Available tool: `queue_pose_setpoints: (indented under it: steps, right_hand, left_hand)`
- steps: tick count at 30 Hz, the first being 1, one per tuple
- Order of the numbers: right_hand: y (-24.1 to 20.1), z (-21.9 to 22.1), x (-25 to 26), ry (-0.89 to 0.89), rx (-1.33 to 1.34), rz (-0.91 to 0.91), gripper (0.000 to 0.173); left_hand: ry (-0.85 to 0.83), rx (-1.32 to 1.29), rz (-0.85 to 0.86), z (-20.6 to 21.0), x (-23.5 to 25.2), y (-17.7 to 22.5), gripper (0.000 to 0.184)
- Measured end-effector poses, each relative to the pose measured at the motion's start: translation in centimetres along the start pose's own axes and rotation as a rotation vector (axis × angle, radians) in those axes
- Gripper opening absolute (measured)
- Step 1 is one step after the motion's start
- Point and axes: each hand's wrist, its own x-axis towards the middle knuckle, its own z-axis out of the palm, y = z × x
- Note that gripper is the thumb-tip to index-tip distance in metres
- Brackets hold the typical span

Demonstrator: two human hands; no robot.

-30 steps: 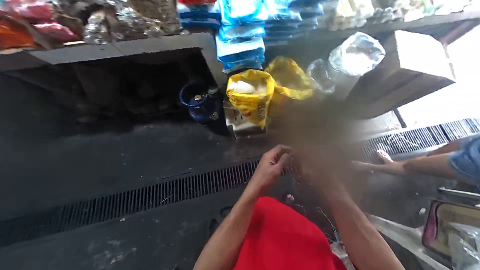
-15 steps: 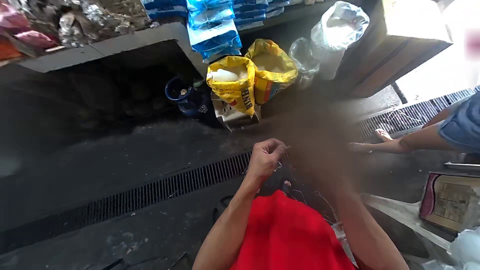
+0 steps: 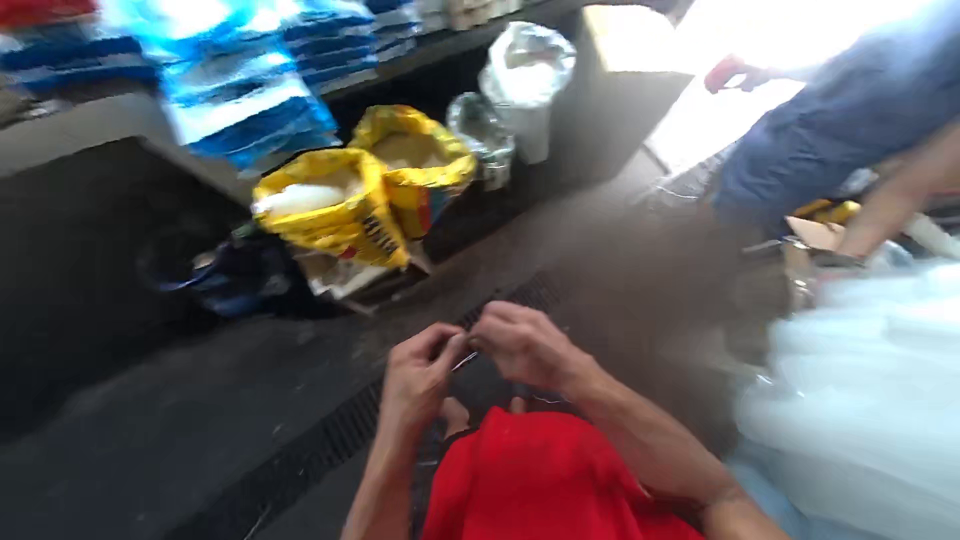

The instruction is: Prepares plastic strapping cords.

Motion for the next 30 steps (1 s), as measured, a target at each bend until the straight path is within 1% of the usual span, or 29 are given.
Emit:
queue_pose_setpoints:
  steps: [3, 7, 9, 11, 13, 15, 17, 19, 21, 23, 26, 28, 30]
  right_hand:
    - [0.2, -0.3, -1.0, 0.048, 0.058, -0.011, 0.013]
    - [0.6, 0.0, -2.5, 0.158, 0.103, 0.042, 0.011]
    - [0.9, -0.2, -3.2, 0.228, 0.047, 0.090, 0.009]
    - [1.3, -0.4, -4.1, 0.261, -0.035, 0.138, 0.008]
    - [1.4, -0.2, -5.1, 0.235, -0.128, 0.206, 0.011]
    - [1.0, 1.1, -6.0, 0.173, -0.174, 0.238, 0.016]
    - [0.6, 2.3, -6.5, 0.125, -0.151, 0.233, 0.018]
    - [0.1, 3.0, -6.9, 0.117, -0.090, 0.218, 0.018]
    - [0.1, 3.2, -7.3, 0.124, -0.045, 0.236, 0.020]
    - [0.6, 3.4, -7.6, 0.139, 0.010, 0.250, 0.020]
    - [1.1, 3.7, -7.6, 0.162, 0.083, 0.280, 0.020]
    - [1.1, 3.9, -7.4, 0.142, 0.085, 0.289, 0.021]
    - [0.8, 4.3, -7.5, 0.086, 0.059, 0.284, 0.021]
  left_hand:
    - [-0.010, -0.040, -0.063, 0.5, -0.7, -0.2, 0.015]
    - [-0.050, -0.189, -0.160, 1.1, -2.2, -1.5, 0.006]
    - [-0.123, -0.258, -0.187, 1.4, -2.4, -2.6, 0.011]
    - [-0.154, -0.371, -0.251, 2.3, -2.0, -3.1, 0.019]
    - [-0.106, -0.519, -0.382, 3.3, -1.8, -2.0, 0.023]
    - [0.012, -0.695, -0.522, 4.0, -1.8, -0.8, 0.025]
    - [0.078, -0.772, -0.593, 4.8, -1.3, -0.7, 0.022]
    - [0.106, -0.743, -0.599, 5.5, -1.4, -0.9, 0.018]
    - [0.127, -0.685, -0.550, 5.6, -2.0, -1.0, 0.018]
    - [0.125, -0.770, -0.527, 4.9, -2.6, -0.7, 0.019]
    - [0.131, -0.938, -0.562, 3.8, -3.5, 0.0, 0.025]
    - [0.169, -0.972, -0.590, 3.6, -4.1, -0.1, 0.025]
    - [0.221, -0.950, -0.609, 3.4, -4.4, -0.5, 0.023]
